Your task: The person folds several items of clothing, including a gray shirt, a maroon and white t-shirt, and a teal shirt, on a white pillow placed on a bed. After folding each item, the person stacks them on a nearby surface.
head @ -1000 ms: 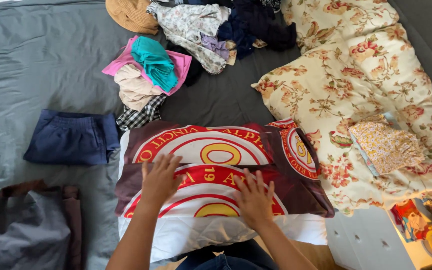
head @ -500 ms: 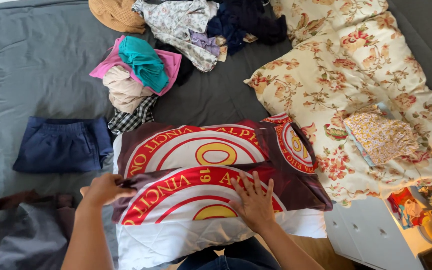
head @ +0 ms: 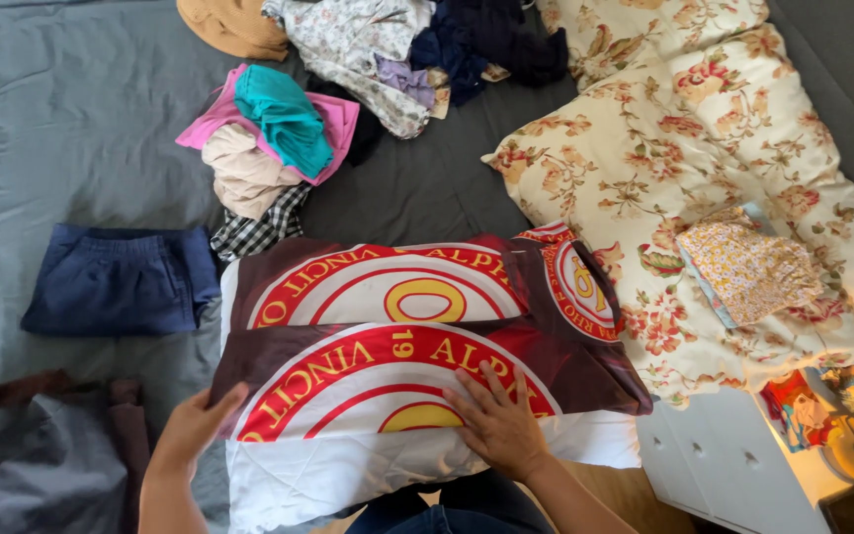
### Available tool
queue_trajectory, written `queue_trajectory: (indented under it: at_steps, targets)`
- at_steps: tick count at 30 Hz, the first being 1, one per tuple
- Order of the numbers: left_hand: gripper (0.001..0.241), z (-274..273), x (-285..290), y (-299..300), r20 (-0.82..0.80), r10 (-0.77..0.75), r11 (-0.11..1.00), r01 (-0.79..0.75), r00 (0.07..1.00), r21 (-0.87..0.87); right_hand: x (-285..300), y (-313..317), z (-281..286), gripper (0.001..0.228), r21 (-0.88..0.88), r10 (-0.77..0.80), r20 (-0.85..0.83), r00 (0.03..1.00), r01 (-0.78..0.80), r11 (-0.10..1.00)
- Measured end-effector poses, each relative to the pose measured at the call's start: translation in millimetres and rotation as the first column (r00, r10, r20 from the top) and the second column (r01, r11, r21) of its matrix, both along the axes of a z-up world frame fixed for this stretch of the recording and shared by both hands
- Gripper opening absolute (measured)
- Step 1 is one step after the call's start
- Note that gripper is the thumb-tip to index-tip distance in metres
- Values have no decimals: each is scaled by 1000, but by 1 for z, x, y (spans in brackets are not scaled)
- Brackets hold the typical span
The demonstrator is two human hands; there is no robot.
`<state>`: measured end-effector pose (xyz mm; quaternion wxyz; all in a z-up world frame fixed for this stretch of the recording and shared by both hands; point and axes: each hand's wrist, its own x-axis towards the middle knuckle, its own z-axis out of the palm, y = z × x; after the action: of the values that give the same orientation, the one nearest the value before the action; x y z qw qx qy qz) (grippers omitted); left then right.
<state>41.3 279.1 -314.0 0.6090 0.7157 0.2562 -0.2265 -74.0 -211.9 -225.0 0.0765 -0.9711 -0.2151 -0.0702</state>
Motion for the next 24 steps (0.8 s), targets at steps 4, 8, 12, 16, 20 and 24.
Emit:
queue_trajectory:
  at_steps: [4,8,12,16,20,24]
  targets:
    - [55,-47,-25,8,36,-98,959,85,995,270,-7,-24,9,75,-83,-173,-129,976,163,983]
    - [57,-45,-32,0,155,-43,866,-41,987,498,-21,-45,-9,72,-41,-241,-80,967,239,970]
    - [51,-23,-13,1,278,-206,651,-81,938,755,-30,-48,2,63,70,-185,-101,978,192,979]
    - [51,63,-7,-66,135,-240,479,-3,961,878,-41,-55,16,55,91,-134,-94,986,143,986]
    - [51,91,-17,-169,410,-549,439,-166,728,883,-64,-106,-15,45,408,-559,60,827,491,770]
    - [78,141,-53,-301,255,-836,457,359,485,814,-69,-192,-48,39,460,-889,28,457,784,417]
